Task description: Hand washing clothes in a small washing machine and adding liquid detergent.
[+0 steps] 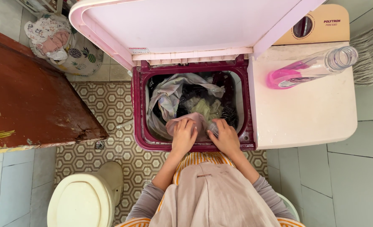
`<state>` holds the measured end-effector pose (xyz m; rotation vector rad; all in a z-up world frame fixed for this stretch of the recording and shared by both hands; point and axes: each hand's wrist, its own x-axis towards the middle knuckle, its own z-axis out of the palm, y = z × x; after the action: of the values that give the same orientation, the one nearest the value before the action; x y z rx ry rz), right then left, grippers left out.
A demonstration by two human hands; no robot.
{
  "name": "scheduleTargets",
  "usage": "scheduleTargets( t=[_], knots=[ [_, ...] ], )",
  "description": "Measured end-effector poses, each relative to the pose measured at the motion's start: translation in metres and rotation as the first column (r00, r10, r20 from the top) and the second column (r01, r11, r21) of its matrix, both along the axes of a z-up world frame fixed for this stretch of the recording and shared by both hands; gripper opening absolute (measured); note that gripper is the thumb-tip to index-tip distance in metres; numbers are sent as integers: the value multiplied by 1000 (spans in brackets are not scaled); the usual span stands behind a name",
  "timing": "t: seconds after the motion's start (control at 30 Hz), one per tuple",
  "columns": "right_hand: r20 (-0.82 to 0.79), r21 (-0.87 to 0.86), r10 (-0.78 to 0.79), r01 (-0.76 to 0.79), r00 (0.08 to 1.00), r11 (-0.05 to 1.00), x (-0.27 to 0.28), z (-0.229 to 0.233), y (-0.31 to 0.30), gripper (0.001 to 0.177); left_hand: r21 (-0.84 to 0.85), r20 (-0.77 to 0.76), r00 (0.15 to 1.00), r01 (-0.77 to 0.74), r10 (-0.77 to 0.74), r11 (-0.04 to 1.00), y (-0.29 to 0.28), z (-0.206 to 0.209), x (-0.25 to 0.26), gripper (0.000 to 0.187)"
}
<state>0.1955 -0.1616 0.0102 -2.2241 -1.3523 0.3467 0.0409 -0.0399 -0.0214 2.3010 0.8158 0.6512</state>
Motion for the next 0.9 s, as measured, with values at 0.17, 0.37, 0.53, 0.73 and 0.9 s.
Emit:
scheduleTargets(
  t=[0.17, 0.37, 0.53, 0.73, 0.9],
  knots=[
    [2, 12, 4, -4, 1000, 1000, 0, 0, 0, 45, 5, -1, 1000, 6, -6, 1000, 0, 0, 0, 23],
    [0, -16, -6, 6, 1000, 1000, 0, 2, 0, 46, 7, -7, 1000, 9, -9, 1000, 0, 1, 0, 22],
    [-5, -24, -11, 11, 1000, 1000, -1, 3, 1, 46, 1, -17, 1000, 10, -10, 1000, 0, 1, 0, 22],
    [-1, -1, -1, 1, 1000, 1000, -1, 4, 1, 47, 12, -7, 1000, 5, -5, 1000, 0, -6, 0, 23],
    [7, 16, -5, 5, 1000, 1000, -1, 3, 1, 45, 121, -37, 999, -21, 26, 992, 1, 8, 0, 56]
  ],
)
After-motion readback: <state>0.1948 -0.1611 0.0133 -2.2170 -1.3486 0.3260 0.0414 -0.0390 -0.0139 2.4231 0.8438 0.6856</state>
